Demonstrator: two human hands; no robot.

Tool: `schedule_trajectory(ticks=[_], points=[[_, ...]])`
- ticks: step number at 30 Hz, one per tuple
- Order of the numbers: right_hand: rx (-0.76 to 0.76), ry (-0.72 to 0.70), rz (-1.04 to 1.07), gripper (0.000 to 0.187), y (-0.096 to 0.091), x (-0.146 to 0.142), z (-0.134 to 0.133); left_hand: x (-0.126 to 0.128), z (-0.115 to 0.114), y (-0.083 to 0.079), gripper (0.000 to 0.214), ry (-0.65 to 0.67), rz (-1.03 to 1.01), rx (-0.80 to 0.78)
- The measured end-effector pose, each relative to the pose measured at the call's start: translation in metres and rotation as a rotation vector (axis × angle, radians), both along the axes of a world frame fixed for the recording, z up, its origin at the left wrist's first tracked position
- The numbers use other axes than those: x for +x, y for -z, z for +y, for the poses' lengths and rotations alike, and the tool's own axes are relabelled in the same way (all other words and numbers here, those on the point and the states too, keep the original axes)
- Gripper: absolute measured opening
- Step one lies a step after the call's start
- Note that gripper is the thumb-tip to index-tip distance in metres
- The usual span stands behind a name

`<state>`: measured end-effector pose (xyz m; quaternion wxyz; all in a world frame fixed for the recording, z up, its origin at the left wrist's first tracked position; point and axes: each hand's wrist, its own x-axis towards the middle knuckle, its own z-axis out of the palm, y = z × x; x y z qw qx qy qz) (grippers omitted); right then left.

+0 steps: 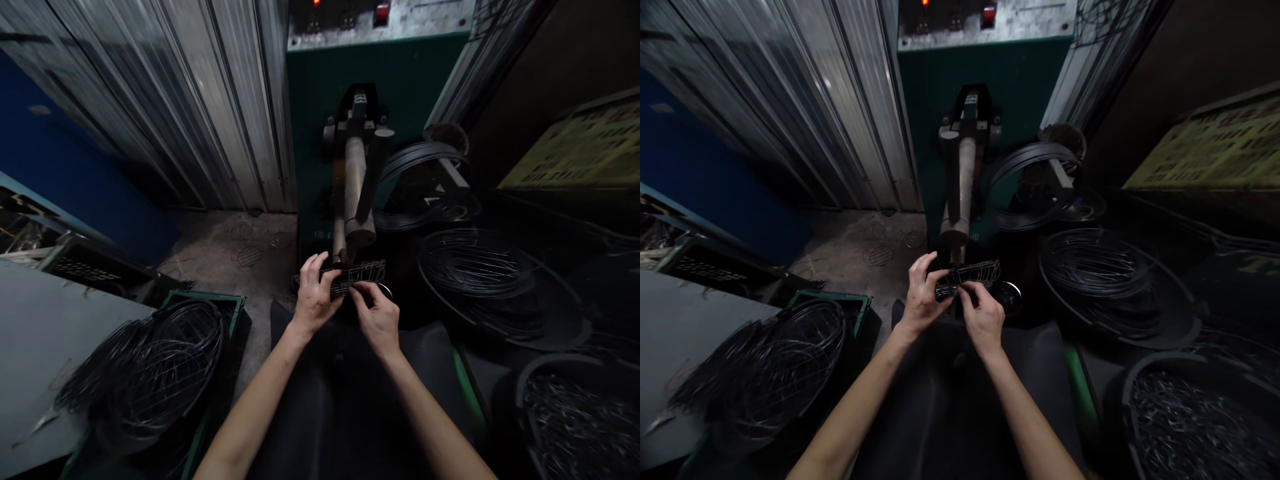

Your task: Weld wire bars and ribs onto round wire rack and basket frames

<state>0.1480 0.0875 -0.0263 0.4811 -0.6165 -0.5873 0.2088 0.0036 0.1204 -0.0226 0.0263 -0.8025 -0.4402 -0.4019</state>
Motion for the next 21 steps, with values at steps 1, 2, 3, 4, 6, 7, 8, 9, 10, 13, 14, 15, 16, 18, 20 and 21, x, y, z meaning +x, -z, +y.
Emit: schedule_trajectory(ticks=[1,2,3,4,6,7,8,9,10,13,14,15,16,18,20,21], points=[[0.002,0.002,0.0,0.031,0.0,0.0,0.001,0.0,0.001,0.0,0.046,0.0,-0.005,0.01],[0.001,0.004,0.0,0.031,0.001,0.0,0.001,0.001,0.001,0.001,0.046,0.0,-0.01,0.02],[-0.001,0.007,0.001,0.032,0.001,0.0,0.002,0.001,0.002,0.001,0.045,-0.001,-0.015,0.029],[-0.003,0.008,0.002,0.032,0.001,0.0,0.003,0.001,0.002,0.001,0.045,-0.003,-0.018,0.035],[-0.004,0.008,0.005,0.033,0.002,0.0,0.004,0.002,0.003,0.002,0.045,-0.007,-0.018,0.041],[-0.002,0.006,0.005,0.032,0.002,0.0,0.005,0.002,0.004,0.002,0.045,-0.008,-0.016,0.042],[0.0,0.005,0.005,0.032,0.003,0.0,0.005,0.002,0.004,0.003,0.045,-0.009,-0.013,0.043],[0.001,0.003,0.005,0.032,0.003,0.001,0.006,0.002,0.005,0.004,0.046,-0.012,-0.012,0.043],[0.0,0.004,0.005,0.032,0.004,0.001,0.006,0.002,0.005,0.005,0.046,-0.015,-0.013,0.045],[0.005,0.002,0.016,0.03,0.008,0.001,0.007,0.002,0.006,0.008,0.045,-0.018,-0.018,0.047],[0.01,0.0,0.022,0.029,0.009,0.001,0.007,0.002,0.006,0.009,0.044,-0.017,-0.019,0.044],[0.017,-0.001,0.027,0.029,0.01,0.001,0.007,0.002,0.006,0.01,0.043,-0.015,-0.02,0.042],[0.024,-0.001,0.029,0.028,0.011,0.001,0.007,0.002,0.006,0.011,0.043,-0.014,-0.02,0.041],[0.035,0.001,0.03,0.027,0.011,0.0,0.006,0.001,0.006,0.013,0.042,-0.014,-0.021,0.049],[0.045,0.003,0.03,0.026,0.011,-0.001,0.006,0.001,0.006,0.014,0.042,-0.011,-0.021,0.065],[0.048,0.004,0.03,0.026,0.01,-0.002,0.006,0.001,0.006,0.014,0.042,-0.01,-0.022,0.073]])
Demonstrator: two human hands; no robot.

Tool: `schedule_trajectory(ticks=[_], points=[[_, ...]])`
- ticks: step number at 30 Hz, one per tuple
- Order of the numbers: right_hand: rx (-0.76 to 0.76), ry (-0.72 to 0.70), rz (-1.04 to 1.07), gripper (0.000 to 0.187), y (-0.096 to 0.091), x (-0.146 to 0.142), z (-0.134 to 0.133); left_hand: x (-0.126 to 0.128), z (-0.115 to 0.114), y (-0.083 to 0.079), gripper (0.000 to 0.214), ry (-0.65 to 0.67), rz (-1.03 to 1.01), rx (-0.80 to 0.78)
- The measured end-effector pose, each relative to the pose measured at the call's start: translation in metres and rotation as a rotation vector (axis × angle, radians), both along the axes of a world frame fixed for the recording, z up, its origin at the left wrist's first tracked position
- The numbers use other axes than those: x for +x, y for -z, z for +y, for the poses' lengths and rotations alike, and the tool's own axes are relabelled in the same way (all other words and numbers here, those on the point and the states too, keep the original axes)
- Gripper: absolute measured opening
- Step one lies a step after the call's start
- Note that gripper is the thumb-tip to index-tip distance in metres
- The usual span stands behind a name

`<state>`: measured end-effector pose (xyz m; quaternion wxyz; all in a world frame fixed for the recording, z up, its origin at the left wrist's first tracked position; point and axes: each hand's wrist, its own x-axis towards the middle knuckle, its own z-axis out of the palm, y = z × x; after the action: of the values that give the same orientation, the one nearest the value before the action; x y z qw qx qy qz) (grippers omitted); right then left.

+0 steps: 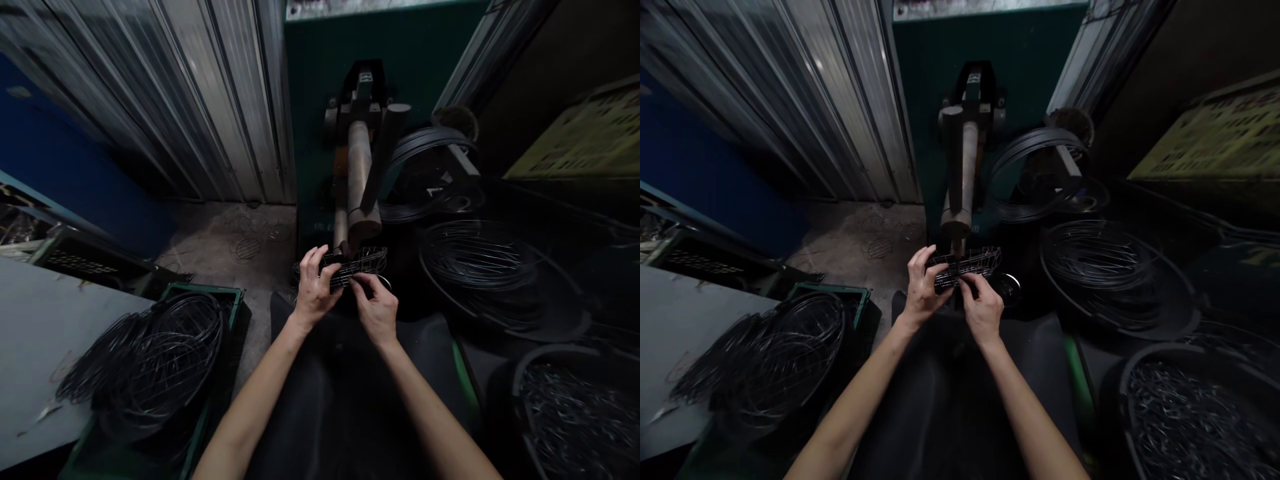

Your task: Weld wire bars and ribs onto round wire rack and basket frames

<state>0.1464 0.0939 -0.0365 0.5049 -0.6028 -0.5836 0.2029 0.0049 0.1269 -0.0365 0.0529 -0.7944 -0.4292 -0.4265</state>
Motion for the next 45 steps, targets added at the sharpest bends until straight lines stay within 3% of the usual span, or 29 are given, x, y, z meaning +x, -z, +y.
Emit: schedule_trajectory(ticks=[32,38,45], points=[[0.07,0.029,-0.035,0.026,0.004,-0.001,0.005,0.001,0.01,0.002,0.041,-0.001,-0.03,0.019],[0.046,0.024,-0.236,0.023,0.005,0.003,0.004,0.002,0.012,0.003,0.041,0.01,-0.02,0.056],[0.172,0.005,-0.501,0.023,0.008,0.009,0.009,0.001,0.012,0.003,0.045,0.016,-0.021,0.023]])
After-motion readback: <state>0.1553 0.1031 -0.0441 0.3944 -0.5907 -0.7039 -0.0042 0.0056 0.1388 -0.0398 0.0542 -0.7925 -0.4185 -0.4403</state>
